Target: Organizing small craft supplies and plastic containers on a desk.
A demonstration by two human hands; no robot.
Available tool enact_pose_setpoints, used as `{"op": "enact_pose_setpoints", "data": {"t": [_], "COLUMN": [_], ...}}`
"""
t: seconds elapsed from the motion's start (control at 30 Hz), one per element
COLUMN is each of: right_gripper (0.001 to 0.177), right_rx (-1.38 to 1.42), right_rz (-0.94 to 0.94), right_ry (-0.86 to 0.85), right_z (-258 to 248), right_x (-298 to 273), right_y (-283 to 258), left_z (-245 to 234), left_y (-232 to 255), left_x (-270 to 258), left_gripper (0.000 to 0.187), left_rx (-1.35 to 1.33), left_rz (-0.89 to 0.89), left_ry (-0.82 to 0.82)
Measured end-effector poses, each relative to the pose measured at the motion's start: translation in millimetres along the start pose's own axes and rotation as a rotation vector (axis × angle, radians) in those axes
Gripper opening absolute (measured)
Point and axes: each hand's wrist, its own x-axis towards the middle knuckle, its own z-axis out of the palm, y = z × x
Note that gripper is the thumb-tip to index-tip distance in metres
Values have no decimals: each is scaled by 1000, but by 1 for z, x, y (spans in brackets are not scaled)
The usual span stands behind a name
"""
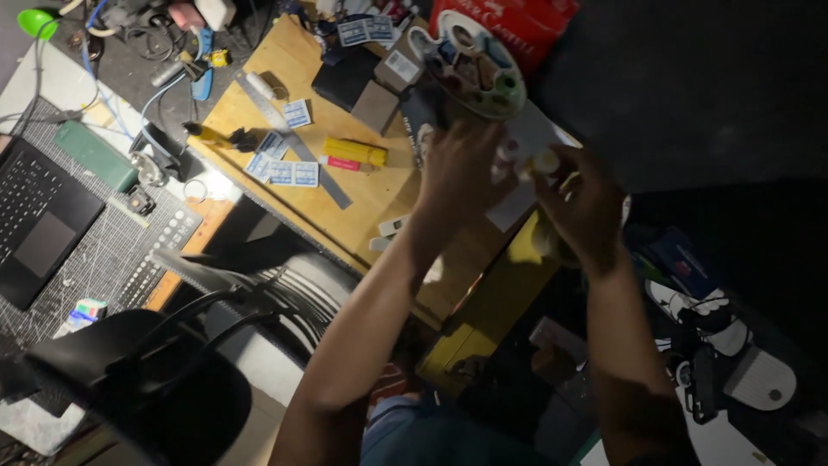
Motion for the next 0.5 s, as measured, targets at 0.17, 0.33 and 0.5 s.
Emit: {"op": "enact_pose_setpoints", "data": {"t": [0.17, 0.33, 0.5], "right_gripper": [36, 35, 43], "right_rx": [73, -46, -138], "right_rz": [-46, -92, -34], "right_ry": [43, 39, -28], "right_z": [19, 61, 90], "right_x": [6, 31, 51], "right_y": [23, 49, 56], "left_z": [19, 39, 82], "left_y": [-42, -60, -88], "left_x": [25, 39, 39], "left_gripper": [41, 41, 38], "left_rx": [27, 185, 529], "left_rz": [-97, -124, -126], "left_ry": [-20, -47, 115]}}
